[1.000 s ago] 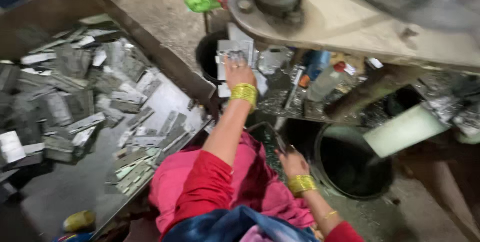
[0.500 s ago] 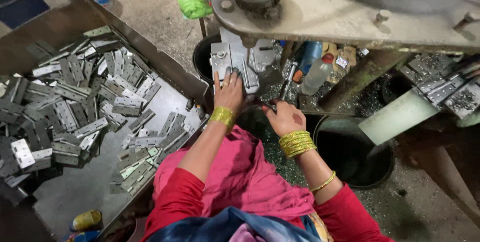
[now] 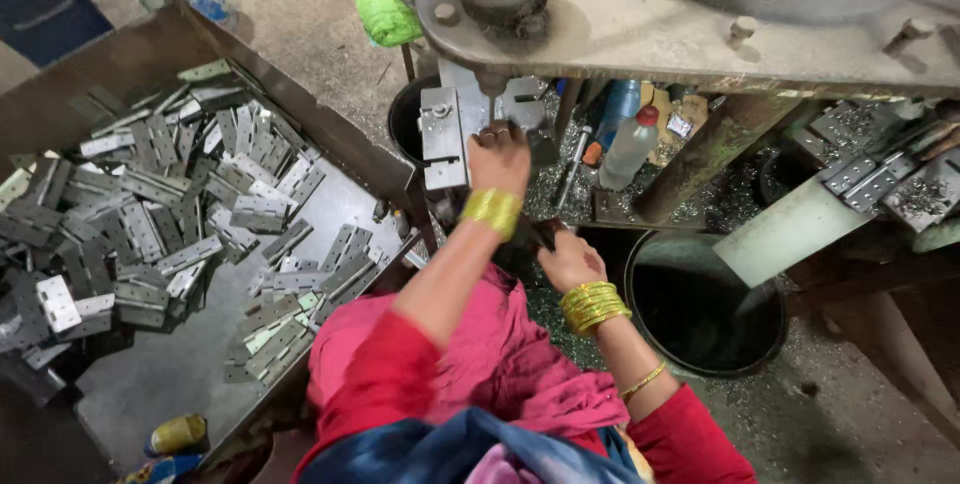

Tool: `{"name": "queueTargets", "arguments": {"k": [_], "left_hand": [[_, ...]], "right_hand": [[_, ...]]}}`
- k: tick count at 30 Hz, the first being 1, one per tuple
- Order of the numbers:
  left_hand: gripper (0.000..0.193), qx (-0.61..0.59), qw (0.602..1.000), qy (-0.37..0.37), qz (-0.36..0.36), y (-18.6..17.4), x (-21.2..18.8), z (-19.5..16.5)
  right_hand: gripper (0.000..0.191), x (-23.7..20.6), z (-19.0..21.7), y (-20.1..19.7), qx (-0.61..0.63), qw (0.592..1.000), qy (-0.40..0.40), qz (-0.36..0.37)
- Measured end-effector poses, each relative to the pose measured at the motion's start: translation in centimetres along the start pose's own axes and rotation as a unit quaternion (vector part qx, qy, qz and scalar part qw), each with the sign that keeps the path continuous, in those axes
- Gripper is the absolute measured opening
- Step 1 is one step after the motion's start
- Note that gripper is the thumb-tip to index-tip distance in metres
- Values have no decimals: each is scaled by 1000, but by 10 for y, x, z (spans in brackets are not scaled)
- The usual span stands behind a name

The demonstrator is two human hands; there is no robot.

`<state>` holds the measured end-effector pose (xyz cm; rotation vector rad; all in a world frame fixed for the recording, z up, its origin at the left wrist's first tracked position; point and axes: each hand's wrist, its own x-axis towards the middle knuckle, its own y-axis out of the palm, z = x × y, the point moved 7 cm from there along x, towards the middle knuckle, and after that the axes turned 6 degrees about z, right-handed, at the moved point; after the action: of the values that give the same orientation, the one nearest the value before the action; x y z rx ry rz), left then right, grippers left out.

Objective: The person repeatedly picks up small metal plates from a bin, places them into a manual punching machine, and pulls a lever to operate the press. The processed plates are then dropped into a collection bin below.

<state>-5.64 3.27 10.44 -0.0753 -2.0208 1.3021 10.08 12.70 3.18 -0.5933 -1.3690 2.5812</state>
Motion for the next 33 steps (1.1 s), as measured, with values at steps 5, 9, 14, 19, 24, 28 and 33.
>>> {"name": "queueTargets", "arguments": {"k": [5,9,14,19,24,28,33], "left_hand": [[38,-207,962,-178,27,25,-24,32],[39,149,975,-19,164,32,-50,31],[37,164,978,-33,128,26,-33,30],[32,153,974,-54,157,40,-21,39],[34,119,985,-60,105,39,-32,48],[35,129,971,-49,193,50,-24,54],[41,139,956,-78,246,60,-13,55]], "right_hand": [[58,0,-1,3,26,999,-6,32],[61,-1,19,1,-19,997,-27,68],[60,18,28,-10,-33,996,-50,72],[57,22,-8,26,-11,996,-45,73],[58,-2,-68,87,-29,998,63,9],[56,27,-92,94,-41,995,61,66],[64,30,-97,92,-17,996,66,53]]}}
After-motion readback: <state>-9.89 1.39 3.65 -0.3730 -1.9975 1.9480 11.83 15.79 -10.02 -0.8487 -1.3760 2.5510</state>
